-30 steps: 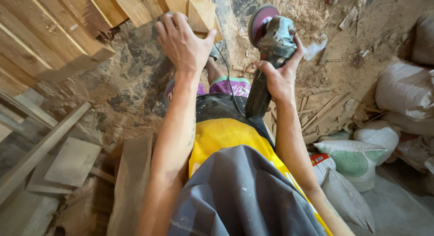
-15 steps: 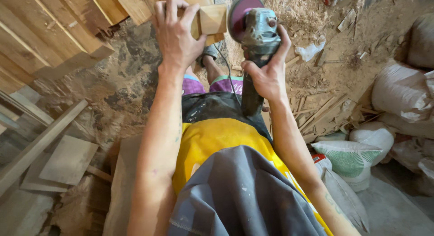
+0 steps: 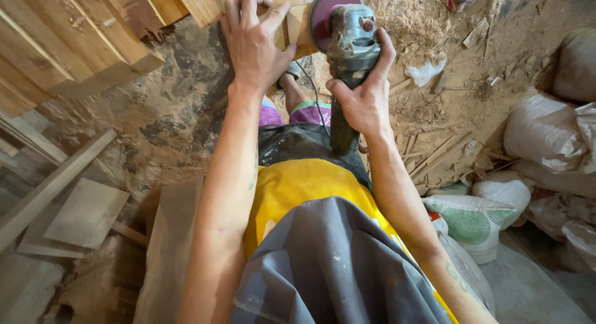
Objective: The person uses an angle grinder to sand the faces and edges of a small wooden block.
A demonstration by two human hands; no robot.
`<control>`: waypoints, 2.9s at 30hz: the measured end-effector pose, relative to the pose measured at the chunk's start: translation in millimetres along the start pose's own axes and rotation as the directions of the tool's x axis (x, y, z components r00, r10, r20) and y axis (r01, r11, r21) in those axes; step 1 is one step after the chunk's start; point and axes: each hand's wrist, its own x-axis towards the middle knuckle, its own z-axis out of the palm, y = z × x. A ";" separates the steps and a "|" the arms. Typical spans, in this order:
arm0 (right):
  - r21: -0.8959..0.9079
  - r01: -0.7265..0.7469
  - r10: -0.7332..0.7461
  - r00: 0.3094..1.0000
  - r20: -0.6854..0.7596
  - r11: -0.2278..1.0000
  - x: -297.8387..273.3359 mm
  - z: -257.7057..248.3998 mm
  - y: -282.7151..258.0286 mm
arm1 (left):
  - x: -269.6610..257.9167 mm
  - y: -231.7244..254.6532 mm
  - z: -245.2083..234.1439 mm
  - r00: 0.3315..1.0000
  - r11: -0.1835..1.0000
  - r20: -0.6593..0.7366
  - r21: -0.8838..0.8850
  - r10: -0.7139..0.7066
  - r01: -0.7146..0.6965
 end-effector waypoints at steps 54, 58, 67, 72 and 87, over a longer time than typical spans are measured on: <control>0.195 -0.208 0.231 0.968 -0.103 0.959 -4.3 -23.4 45.3 | 1.5 -10.9 -2.9 0.997 0.988 0.066 0.145 0.048 -0.057; 0.335 -0.154 0.204 0.972 -0.120 0.930 -4.2 -27.4 55.0 | -8.4 2.3 12.0 0.989 0.994 -0.131 0.082 -0.063 0.074; 0.356 -0.133 0.190 0.973 -0.130 0.925 -11.8 -28.1 47.5 | -7.9 15.3 47.3 0.979 0.977 -0.114 0.114 -0.168 0.181; 0.238 -0.148 0.170 0.982 -0.076 0.960 -13.4 -28.6 38.6 | -3.6 0.1 24.9 0.999 0.998 0.045 0.065 -0.002 -0.001; 0.040 0.004 -0.005 1.000 0.026 0.999 4.5 1.2 17.9 | 2.9 -9.2 19.7 1.000 1.000 -0.026 0.030 -0.001 0.002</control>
